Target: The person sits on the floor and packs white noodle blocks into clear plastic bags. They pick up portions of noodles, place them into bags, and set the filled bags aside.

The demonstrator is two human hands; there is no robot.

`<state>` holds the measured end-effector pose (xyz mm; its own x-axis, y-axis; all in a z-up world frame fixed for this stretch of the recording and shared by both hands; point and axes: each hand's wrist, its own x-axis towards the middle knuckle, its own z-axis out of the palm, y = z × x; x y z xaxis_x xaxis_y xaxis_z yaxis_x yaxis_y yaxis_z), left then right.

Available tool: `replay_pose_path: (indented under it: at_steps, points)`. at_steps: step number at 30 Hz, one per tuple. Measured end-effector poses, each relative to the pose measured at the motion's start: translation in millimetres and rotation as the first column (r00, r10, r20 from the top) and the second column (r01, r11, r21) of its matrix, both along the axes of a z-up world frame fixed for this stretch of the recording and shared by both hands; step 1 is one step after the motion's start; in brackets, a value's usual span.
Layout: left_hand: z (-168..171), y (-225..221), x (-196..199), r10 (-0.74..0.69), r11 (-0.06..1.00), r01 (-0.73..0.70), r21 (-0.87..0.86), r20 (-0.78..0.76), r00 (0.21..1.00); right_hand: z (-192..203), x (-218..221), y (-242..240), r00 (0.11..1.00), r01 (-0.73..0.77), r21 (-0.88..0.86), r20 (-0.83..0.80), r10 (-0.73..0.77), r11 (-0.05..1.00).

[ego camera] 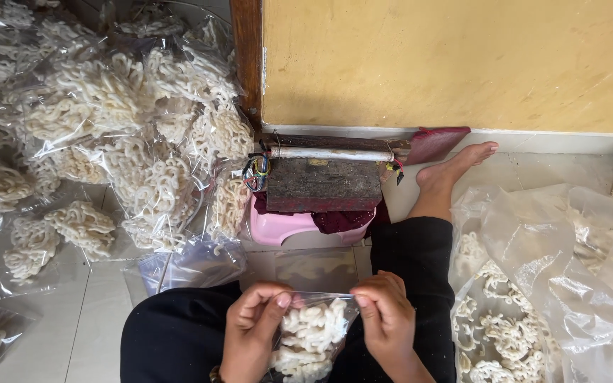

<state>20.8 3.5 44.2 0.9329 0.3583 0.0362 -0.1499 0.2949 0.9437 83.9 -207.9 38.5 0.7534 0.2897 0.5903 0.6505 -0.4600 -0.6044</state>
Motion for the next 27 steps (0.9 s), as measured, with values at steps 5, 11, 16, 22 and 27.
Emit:
replay_pose_path:
  at_steps: [5, 11, 16, 22, 27]
  points:
    - [15, 4, -17, 0.280, 0.926, -0.229, -0.300, 0.140, 0.950, -2, -38, -11, 0.860, 0.200, 0.352, -0.510, 0.008, 0.915]
    - [59, -5, -34, 0.034, 0.974, 0.026, -0.223, 0.260, 0.965, 7, -94, 22, 0.732, -0.287, 0.443, -0.471, 0.493, 0.849]
    - [71, -10, -61, 0.051, 0.998, -0.049, -0.041, 0.075, 0.996, 37, -97, 29, 0.918, -0.367, 0.382, 0.003, 0.396, 0.848]
    - [47, -12, -81, 0.231, 0.958, -0.215, -0.190, 0.064, 0.971, 46, -101, 37, 0.892, -0.422, 0.365, 0.001, 0.453, 0.830]
    - [26, -8, -87, 0.263, 0.907, -0.257, -0.333, -0.029, 0.964, 28, -100, 39, 0.807, -0.434, 0.364, -0.250, 0.535, 0.824]
